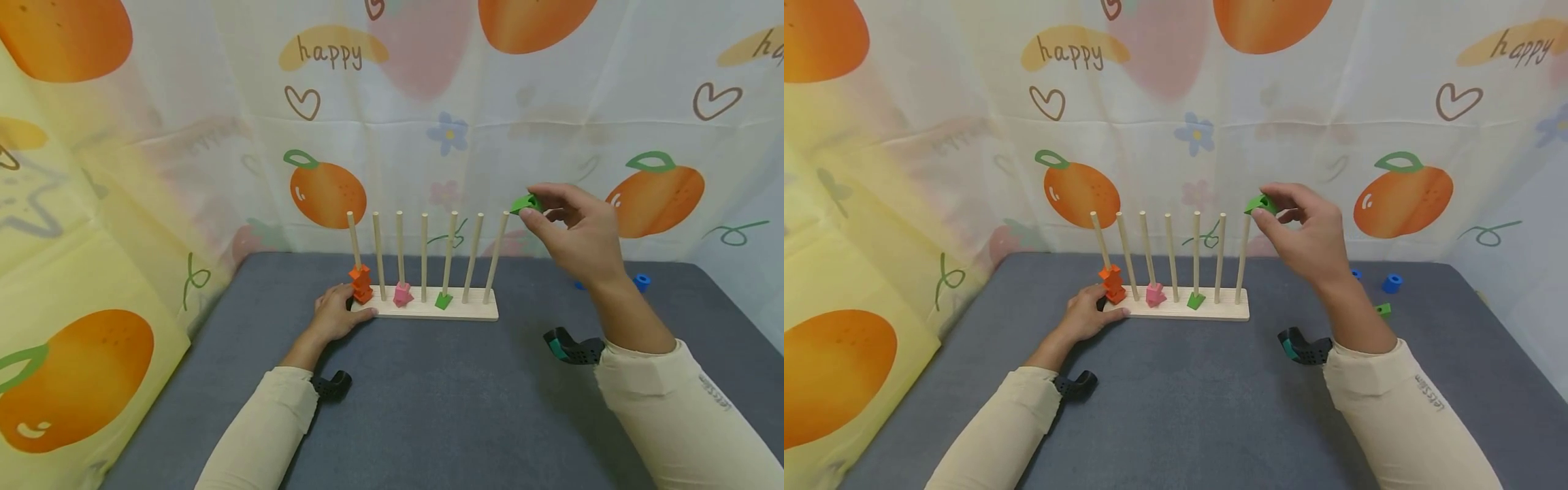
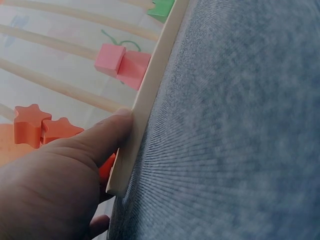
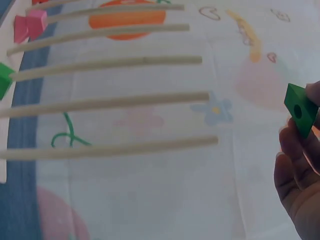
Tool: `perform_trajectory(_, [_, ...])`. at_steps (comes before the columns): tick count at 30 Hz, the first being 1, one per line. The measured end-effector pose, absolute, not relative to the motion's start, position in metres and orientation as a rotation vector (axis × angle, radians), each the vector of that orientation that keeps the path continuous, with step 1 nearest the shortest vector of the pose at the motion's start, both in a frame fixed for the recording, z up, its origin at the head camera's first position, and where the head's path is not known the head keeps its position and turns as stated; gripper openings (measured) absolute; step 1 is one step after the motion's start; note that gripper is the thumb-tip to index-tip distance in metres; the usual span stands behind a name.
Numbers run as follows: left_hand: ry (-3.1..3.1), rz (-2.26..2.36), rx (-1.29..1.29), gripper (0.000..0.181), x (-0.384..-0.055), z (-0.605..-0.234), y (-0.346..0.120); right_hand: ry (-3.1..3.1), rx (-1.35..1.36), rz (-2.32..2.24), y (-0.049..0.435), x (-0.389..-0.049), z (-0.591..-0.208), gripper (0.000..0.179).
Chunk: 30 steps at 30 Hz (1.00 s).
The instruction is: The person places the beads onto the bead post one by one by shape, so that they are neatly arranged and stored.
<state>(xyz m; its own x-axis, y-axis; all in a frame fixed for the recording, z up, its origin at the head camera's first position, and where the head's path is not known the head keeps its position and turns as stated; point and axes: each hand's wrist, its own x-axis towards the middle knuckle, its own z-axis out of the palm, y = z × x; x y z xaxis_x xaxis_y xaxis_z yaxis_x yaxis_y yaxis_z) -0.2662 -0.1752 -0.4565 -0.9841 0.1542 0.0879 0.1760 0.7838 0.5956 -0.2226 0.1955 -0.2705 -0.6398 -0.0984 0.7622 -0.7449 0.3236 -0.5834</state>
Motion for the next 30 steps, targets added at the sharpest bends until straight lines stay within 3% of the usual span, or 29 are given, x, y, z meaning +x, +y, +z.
perform_trajectory(30, [-2.917,-0.994,-0.290,0.065,-0.265,-0.457,-0.175,-2.379,0.679,1.315,0.129,-0.263,-0.280,0.032])
